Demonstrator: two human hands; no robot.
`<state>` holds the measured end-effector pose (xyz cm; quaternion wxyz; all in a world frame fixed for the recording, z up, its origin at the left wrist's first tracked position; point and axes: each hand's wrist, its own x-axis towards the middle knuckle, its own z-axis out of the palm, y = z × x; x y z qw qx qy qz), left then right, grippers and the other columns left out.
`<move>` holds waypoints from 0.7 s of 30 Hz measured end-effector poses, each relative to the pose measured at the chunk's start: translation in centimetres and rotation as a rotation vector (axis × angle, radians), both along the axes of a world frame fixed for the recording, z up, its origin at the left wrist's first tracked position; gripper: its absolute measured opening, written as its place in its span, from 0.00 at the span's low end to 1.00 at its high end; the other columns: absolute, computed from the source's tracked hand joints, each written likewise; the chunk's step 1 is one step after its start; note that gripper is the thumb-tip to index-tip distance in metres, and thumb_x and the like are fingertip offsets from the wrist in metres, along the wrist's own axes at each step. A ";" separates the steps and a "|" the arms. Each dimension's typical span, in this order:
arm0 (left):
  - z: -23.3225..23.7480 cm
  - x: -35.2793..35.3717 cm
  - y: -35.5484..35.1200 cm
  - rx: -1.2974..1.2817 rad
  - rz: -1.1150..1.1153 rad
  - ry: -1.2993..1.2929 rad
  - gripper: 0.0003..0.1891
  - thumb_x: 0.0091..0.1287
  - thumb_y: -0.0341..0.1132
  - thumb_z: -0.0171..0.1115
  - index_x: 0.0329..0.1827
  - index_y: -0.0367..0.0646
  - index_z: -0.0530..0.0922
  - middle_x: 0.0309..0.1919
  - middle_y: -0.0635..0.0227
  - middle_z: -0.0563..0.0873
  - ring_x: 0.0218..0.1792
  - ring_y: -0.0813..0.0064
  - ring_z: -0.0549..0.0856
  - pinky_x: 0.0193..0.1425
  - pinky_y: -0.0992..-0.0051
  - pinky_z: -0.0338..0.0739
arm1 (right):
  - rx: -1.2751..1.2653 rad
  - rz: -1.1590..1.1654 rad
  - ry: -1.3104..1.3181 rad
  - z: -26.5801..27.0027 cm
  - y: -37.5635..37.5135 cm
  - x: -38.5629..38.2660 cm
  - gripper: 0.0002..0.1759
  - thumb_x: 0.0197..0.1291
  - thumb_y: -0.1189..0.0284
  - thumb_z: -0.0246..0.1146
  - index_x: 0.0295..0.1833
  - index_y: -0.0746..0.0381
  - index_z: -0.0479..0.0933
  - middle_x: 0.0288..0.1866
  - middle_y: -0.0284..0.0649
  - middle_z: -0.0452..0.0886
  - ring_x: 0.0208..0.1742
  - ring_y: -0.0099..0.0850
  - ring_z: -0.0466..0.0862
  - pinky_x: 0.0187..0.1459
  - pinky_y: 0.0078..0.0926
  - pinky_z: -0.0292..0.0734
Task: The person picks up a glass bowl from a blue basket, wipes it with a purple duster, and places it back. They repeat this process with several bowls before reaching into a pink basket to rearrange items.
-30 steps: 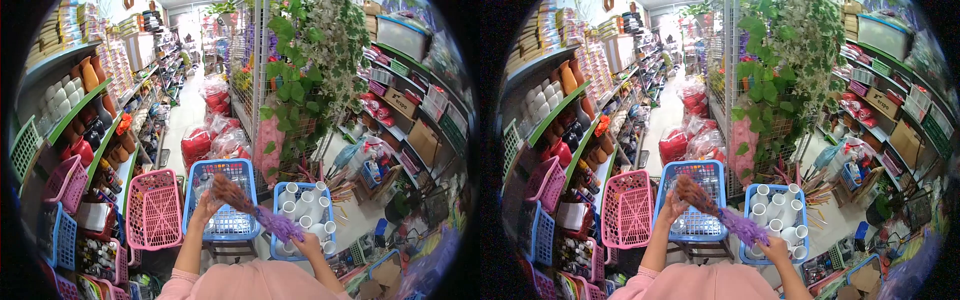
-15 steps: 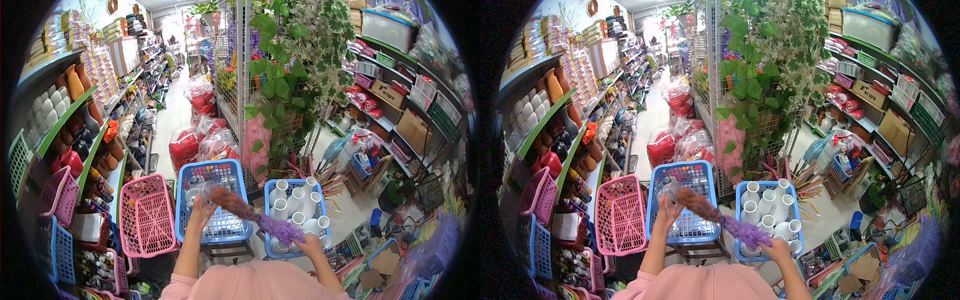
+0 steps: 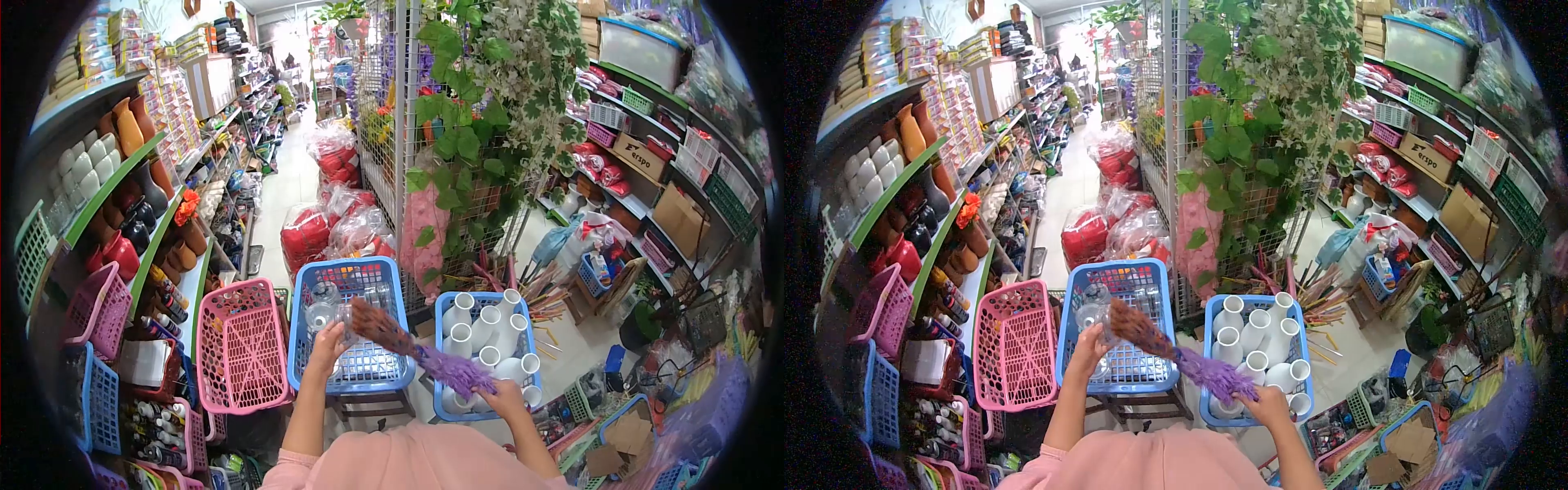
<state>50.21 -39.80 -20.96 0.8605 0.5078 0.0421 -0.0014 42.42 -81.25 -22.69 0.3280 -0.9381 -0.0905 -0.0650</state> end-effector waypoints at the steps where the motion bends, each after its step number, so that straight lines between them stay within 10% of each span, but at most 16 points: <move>1: 0.1 0.1 0.5 -0.034 0.044 0.025 0.21 0.71 0.41 0.58 0.61 0.39 0.71 0.56 0.64 0.80 0.56 0.72 0.81 0.60 0.64 0.78 | 0.000 0.005 -0.005 0.4 -0.1 0.1 0.24 0.52 0.44 0.68 0.39 0.54 0.86 0.25 0.48 0.82 0.30 0.49 0.84 0.31 0.44 0.76; 6: 0.0 -1.1 1.7 -0.070 0.038 0.036 0.23 0.69 0.44 0.61 0.60 0.38 0.72 0.56 0.64 0.80 0.55 0.73 0.80 0.58 0.67 0.76 | -0.113 -0.105 0.074 3.9 -0.8 0.8 0.21 0.53 0.46 0.69 0.39 0.52 0.87 0.25 0.47 0.83 0.28 0.47 0.83 0.32 0.41 0.76; 13: 1.1 -1.7 -0.1 0.610 -0.092 -0.048 0.31 0.59 0.32 0.71 0.66 0.39 0.72 0.57 0.67 0.79 0.60 0.69 0.77 0.59 0.68 0.75 | -0.009 0.088 0.063 4.3 1.5 1.8 0.21 0.53 0.48 0.69 0.40 0.54 0.86 0.27 0.46 0.84 0.30 0.47 0.83 0.33 0.40 0.77; 16: 2.3 -2.3 -0.9 0.399 -0.098 0.007 0.28 0.58 0.29 0.71 0.63 0.38 0.75 0.61 0.65 0.78 0.59 0.74 0.78 0.57 0.71 0.77 | -0.085 -0.040 0.113 4.4 2.0 2.2 0.21 0.53 0.48 0.69 0.40 0.54 0.86 0.29 0.45 0.84 0.31 0.47 0.84 0.34 0.40 0.77; 21: 0.2 -1.5 0.5 0.601 -0.143 -0.026 0.38 0.57 0.30 0.73 0.72 0.39 0.66 0.66 0.59 0.74 0.62 0.60 0.76 0.60 0.65 0.75 | 0.030 0.098 0.082 4.4 1.8 1.8 0.22 0.54 0.48 0.69 0.40 0.55 0.86 0.29 0.45 0.85 0.31 0.47 0.84 0.34 0.40 0.77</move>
